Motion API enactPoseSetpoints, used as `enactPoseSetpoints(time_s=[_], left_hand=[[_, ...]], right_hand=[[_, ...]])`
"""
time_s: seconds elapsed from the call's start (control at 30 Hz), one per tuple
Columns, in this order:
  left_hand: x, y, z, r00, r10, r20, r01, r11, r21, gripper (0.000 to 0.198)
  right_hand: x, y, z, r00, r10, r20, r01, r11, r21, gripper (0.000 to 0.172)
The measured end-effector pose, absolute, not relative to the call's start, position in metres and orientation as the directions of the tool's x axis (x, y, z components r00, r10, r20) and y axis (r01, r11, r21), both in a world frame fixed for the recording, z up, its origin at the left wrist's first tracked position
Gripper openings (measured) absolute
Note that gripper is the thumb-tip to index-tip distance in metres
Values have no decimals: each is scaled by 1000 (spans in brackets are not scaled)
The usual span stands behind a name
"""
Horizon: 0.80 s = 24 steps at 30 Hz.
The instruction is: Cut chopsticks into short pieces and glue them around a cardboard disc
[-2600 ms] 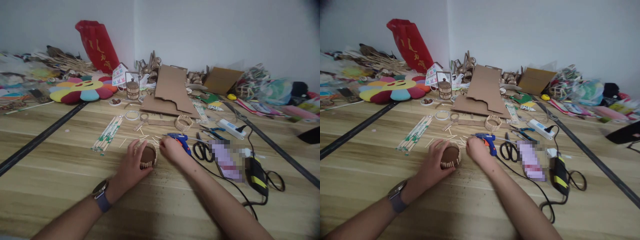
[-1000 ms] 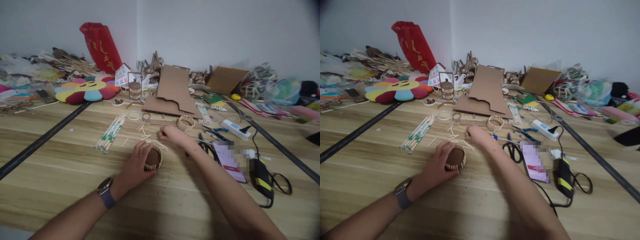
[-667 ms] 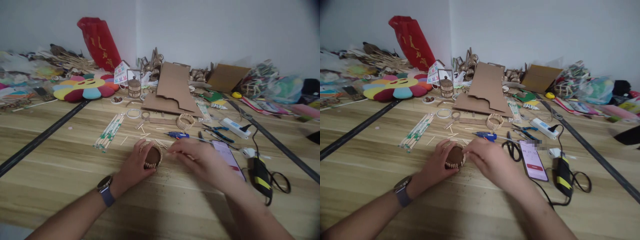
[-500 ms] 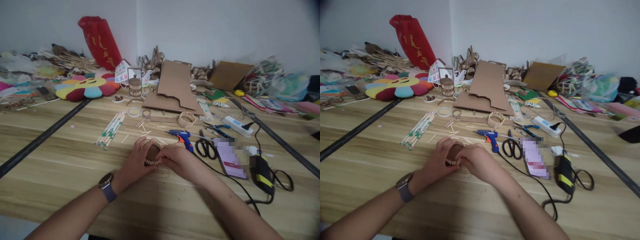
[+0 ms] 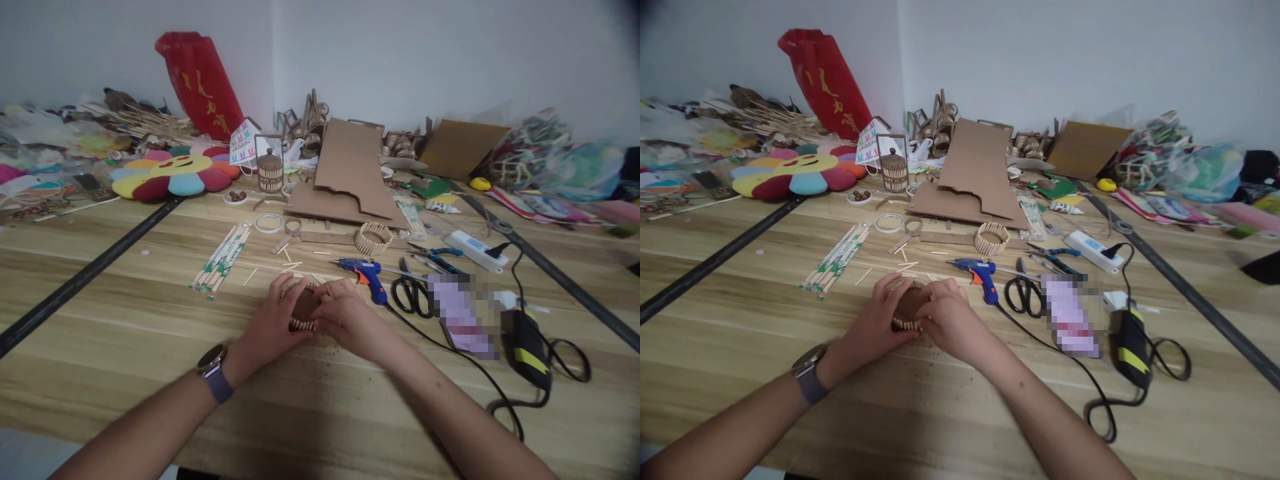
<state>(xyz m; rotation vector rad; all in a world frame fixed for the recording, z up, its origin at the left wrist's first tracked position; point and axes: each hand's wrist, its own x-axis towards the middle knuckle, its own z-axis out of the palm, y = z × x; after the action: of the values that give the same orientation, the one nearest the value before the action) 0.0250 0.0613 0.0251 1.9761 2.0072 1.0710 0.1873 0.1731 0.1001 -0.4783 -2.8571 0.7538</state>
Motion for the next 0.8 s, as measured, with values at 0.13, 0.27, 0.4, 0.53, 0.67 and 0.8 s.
enactPoseSetpoints(time_s=[0.13,0.27,0.4,0.53,0.67,0.8], left_hand=[[25,61,26,-132,914,383,828,-110,550,94],[25,61,26,-136,919,371,825,-102,555,94],[25,61,25,-132,919,371,830,-102,548,93],[25,61,25,-141,921,363,831,-90,549,96],[25,62,26,-145,920,365,823,-93,561,97],[25,62,26,-140,917,373,821,-103,562,96]], right_hand=[[189,173,95,-941,319,110,239,859,-453,13],[190,170,91,-954,278,115,235,928,-290,12],[191,167,85,-961,234,144,219,969,-112,8],[192,167,80,-963,182,199,185,983,0,5],[192,168,77,-965,148,217,164,985,55,6],[192,170,76,-968,130,213,148,986,71,7]])
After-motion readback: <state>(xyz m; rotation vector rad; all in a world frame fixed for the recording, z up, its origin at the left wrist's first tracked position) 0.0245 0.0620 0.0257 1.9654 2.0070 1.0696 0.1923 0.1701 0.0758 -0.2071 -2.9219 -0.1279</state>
